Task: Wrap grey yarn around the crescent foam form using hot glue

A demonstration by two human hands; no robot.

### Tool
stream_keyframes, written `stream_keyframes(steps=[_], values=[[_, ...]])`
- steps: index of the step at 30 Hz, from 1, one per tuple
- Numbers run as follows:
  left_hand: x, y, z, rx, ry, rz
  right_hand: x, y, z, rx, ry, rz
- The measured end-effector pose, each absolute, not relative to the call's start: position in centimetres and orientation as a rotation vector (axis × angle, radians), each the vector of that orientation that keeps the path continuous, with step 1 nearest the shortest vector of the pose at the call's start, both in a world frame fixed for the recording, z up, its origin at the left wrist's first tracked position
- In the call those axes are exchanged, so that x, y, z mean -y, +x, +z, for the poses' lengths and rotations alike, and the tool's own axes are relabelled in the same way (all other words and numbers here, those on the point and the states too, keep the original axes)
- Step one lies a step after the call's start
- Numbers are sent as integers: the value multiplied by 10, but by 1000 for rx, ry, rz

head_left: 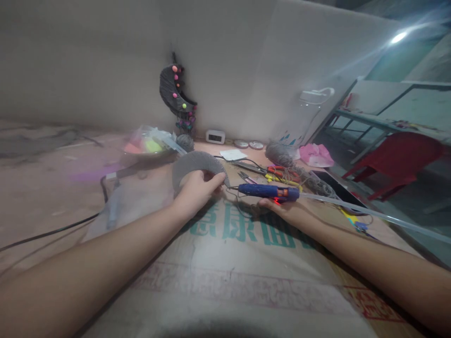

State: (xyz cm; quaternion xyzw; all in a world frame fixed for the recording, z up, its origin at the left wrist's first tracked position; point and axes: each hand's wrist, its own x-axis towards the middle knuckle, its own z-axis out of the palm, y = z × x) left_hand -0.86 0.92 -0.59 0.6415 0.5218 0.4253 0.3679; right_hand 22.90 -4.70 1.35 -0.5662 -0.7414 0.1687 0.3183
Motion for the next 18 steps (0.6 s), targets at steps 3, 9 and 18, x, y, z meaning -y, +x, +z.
stream_keyframes(steps=[3, 9, 18], values=[[-11, -9, -8, -1299, 1669, 1098, 46, 230, 12, 1946, -1489, 460], [-13, -8, -11, -1273, 1635, 1101, 45, 229, 12, 1899, -1523, 498], [-11, -7, -9, -1237, 1568, 1133, 43, 230, 21, 1770, -1668, 387]])
